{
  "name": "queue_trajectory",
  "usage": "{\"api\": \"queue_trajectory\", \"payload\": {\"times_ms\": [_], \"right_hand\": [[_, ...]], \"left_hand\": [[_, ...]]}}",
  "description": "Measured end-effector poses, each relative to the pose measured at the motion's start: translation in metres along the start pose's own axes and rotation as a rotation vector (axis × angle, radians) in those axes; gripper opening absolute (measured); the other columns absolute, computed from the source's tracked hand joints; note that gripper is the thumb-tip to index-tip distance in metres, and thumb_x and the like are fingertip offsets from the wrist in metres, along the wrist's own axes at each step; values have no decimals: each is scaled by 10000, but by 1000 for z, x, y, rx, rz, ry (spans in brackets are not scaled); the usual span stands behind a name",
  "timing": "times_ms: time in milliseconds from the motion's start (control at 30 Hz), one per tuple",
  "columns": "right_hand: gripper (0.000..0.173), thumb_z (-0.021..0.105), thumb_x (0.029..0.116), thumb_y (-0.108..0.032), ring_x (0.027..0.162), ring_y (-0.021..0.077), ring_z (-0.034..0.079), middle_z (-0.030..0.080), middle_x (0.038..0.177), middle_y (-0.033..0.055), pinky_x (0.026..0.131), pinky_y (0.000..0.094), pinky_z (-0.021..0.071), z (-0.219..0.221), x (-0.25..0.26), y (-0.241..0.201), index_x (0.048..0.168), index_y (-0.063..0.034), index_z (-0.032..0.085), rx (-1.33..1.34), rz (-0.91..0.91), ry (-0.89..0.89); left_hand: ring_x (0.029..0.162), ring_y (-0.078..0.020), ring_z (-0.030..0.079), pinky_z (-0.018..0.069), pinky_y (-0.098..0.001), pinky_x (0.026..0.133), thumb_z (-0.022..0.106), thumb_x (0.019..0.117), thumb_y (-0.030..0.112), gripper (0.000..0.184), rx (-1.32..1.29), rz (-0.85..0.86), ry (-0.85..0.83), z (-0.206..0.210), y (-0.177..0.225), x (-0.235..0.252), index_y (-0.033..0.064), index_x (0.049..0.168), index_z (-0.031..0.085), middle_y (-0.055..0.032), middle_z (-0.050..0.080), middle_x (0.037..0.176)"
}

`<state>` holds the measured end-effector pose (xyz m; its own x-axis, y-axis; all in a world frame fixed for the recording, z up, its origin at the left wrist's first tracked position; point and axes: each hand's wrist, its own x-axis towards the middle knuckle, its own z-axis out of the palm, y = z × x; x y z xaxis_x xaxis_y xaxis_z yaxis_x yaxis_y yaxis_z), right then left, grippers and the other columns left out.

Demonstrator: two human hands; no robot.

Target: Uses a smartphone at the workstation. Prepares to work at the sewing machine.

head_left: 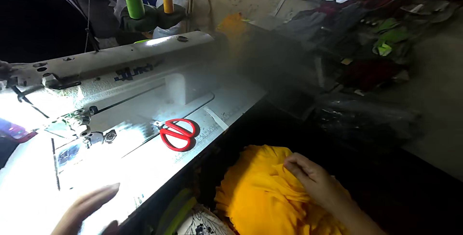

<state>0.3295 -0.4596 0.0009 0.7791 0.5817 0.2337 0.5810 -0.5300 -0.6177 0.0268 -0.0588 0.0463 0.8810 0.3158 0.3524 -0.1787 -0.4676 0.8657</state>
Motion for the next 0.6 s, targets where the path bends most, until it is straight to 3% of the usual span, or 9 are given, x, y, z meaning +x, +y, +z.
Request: {"api": "queue_trajectory", "payload": {"times_ms": [67,133,167,233,333,433,500,600], "right_hand": [[319,530,1039,-296,742,39,604,676,838,35,695,203,517,-12,9,-13,956,-40,702,-105,-36,-75],[298,568,1010,-274,843,228,713,737,880,83,776,422,593,-11,9,1,934,-57,759,-328,-123,-66],[303,577,993,-282,855,287,725,747,873,89,776,482,597,-7,6,12,915,-70,778,-411,-188,-12],[331,567,1003,-319,866,269,721,751,872,68,789,446,592,1,4,22,914,-98,796,-427,-273,117],[337,542,1039,-308,899,150,688,727,885,64,853,276,564,15,0,11,934,-73,761,-250,-254,265],[347,514,1057,-290,830,62,629,662,836,70,792,159,518,22,8,5,933,-33,711,-129,-215,322],[347,514,1058,-316,843,86,634,664,855,60,789,201,536,23,12,7,925,-64,714,-155,-248,265],[282,581,1013,-266,926,272,697,713,958,128,834,437,591,23,15,6,942,-61,762,-216,-231,-24]], "left_hand": [[1233,-160,598,495,-365,1060,621,1015,141,357,-44,-1,-220,40,9,23,-15,1335,615,-152,635,1321],[1186,-242,644,531,-437,1012,624,1003,143,364,40,19,-420,76,15,38,37,1351,639,-162,660,1291],[1165,-270,660,537,-477,986,633,996,145,356,81,31,-482,89,18,43,62,1342,656,-154,676,1275],[1162,-307,663,528,-523,976,638,994,146,346,117,47,-545,104,21,50,77,1331,664,-147,683,1271],[1160,-298,662,530,-506,976,630,1002,149,344,88,41,-564,105,19,48,70,1336,655,-154,677,1272],[1145,-284,664,534,-477,973,622,1008,154,349,66,16,-560,95,15,46,59,1342,654,-169,676,1263],[1148,-285,664,532,-484,981,624,1006,150,352,72,3,-543,89,13,42,61,1345,652,-168,676,1264],[1141,-306,668,535,-510,979,627,997,132,352,67,-8,-507,83,10,36,48,1338,654,-177,679,1255]]}}
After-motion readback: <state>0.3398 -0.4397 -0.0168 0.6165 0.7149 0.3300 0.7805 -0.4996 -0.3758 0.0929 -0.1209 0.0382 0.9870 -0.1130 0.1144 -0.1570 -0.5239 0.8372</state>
